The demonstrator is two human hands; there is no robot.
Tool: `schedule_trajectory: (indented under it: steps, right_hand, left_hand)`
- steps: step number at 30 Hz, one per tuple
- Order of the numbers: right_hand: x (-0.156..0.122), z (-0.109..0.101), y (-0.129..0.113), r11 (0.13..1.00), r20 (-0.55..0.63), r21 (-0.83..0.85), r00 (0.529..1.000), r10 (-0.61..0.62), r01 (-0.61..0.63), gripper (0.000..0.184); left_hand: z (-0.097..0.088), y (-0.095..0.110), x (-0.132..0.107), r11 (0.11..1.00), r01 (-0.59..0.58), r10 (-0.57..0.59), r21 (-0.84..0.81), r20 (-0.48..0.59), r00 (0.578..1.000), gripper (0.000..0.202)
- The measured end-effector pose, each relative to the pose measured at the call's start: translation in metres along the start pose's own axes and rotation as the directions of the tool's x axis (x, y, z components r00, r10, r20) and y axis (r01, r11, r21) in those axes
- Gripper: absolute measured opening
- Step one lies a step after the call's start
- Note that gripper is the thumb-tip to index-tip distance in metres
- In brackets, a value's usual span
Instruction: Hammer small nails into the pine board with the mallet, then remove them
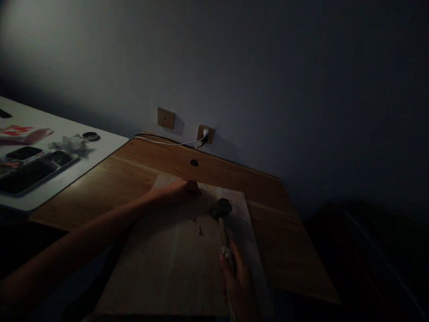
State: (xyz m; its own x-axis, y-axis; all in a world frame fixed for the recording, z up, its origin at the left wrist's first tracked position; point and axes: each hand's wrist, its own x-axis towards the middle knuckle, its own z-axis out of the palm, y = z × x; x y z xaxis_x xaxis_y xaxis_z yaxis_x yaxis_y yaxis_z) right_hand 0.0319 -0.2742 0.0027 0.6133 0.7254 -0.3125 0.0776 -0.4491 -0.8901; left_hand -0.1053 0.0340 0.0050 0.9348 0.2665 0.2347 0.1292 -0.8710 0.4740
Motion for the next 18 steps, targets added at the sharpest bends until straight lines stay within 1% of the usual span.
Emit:
schedule_trajectory:
  steps: [3, 6, 8, 11, 14, 18]
  right_hand:
    - [0.003, 0.003, -0.002, 1.000, -0.015, 0.003, 1.000, -0.003, 0.003, 0.079]
    - [0.008, 0.009, -0.011, 0.998, 0.016, -0.006, 0.998, -0.065, 0.065, 0.078]
    - [0.012, 0.014, -0.020, 0.994, 0.066, -0.011, 0.992, -0.104, 0.105, 0.077]
    - [0.018, 0.023, -0.032, 0.991, 0.102, -0.018, 0.986, -0.129, 0.132, 0.075]
    - [0.024, 0.031, -0.040, 0.986, 0.119, -0.037, 0.980, -0.157, 0.163, 0.074]
    - [0.029, 0.039, -0.043, 0.977, 0.121, -0.043, 0.972, -0.200, 0.207, 0.073]
  left_hand:
    - [0.005, -0.001, 0.000, 1.000, -0.003, 0.003, -0.012, -0.025, 1.000, 0.022]
    - [0.007, -0.001, 0.000, 1.000, 0.009, -0.009, -0.014, -0.036, 0.999, 0.026]
    - [0.007, -0.001, 0.001, 0.998, 0.061, -0.061, 0.002, -0.041, 0.997, 0.032]
    - [0.005, 0.001, 0.002, 0.992, 0.129, -0.129, 0.004, -0.017, 0.992, 0.042]
    - [0.004, 0.002, 0.002, 0.989, 0.143, -0.143, -0.037, 0.006, 0.990, 0.044]
    - [0.007, -0.001, 0.001, 0.981, 0.147, -0.149, -0.123, -0.005, 0.989, 0.039]
